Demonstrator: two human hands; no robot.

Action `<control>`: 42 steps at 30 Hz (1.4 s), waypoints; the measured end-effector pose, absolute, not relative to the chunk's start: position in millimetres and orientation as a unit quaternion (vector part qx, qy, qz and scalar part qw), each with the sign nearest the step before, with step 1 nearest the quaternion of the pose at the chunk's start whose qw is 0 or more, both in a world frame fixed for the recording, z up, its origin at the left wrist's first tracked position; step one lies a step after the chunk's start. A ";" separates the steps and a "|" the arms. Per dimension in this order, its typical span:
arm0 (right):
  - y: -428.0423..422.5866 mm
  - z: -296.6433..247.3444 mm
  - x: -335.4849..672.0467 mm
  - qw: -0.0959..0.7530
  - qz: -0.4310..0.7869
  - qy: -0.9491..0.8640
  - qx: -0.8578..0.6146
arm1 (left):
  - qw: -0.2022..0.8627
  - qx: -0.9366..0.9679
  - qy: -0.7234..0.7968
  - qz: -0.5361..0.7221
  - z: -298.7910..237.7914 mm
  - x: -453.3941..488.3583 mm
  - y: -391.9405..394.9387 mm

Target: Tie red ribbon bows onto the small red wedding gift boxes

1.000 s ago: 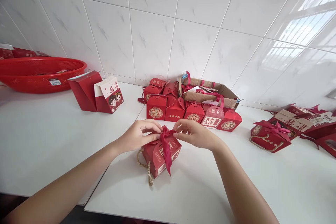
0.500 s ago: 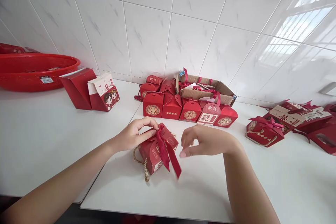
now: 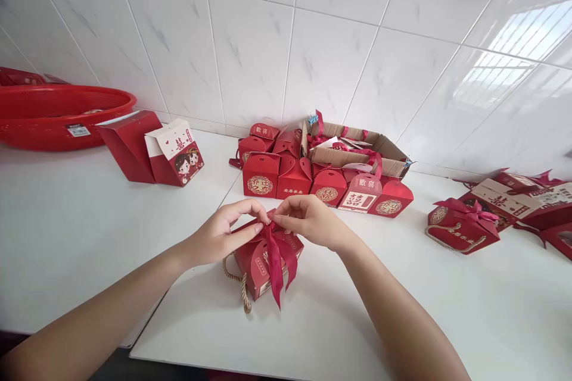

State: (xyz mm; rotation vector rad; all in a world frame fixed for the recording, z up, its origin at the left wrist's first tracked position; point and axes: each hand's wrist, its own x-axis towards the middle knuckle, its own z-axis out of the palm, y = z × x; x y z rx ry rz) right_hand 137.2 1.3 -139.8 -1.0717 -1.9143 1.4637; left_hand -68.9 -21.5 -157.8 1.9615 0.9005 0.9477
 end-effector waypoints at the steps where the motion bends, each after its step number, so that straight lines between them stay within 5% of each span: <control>1: 1.1 -140.4 138.7 0.251 0.542 -0.700 -0.392 | 0.383 0.770 0.355 0.367 -156.8 -68.8 -22.3; 7: -6.4 -137.1 142.6 0.253 0.528 -0.728 -0.357 | 0.378 0.767 0.377 0.356 -155.5 -71.2 -22.6; 22: -22.6 -129.9 153.7 0.196 0.229 -0.908 -0.291 | 0.369 0.776 0.383 0.340 -155.2 -77.6 -19.9; 42: -26.1 -146.5 127.3 0.382 0.355 -0.743 -0.419 | 0.296 0.810 0.343 0.373 -157.9 -71.9 -20.1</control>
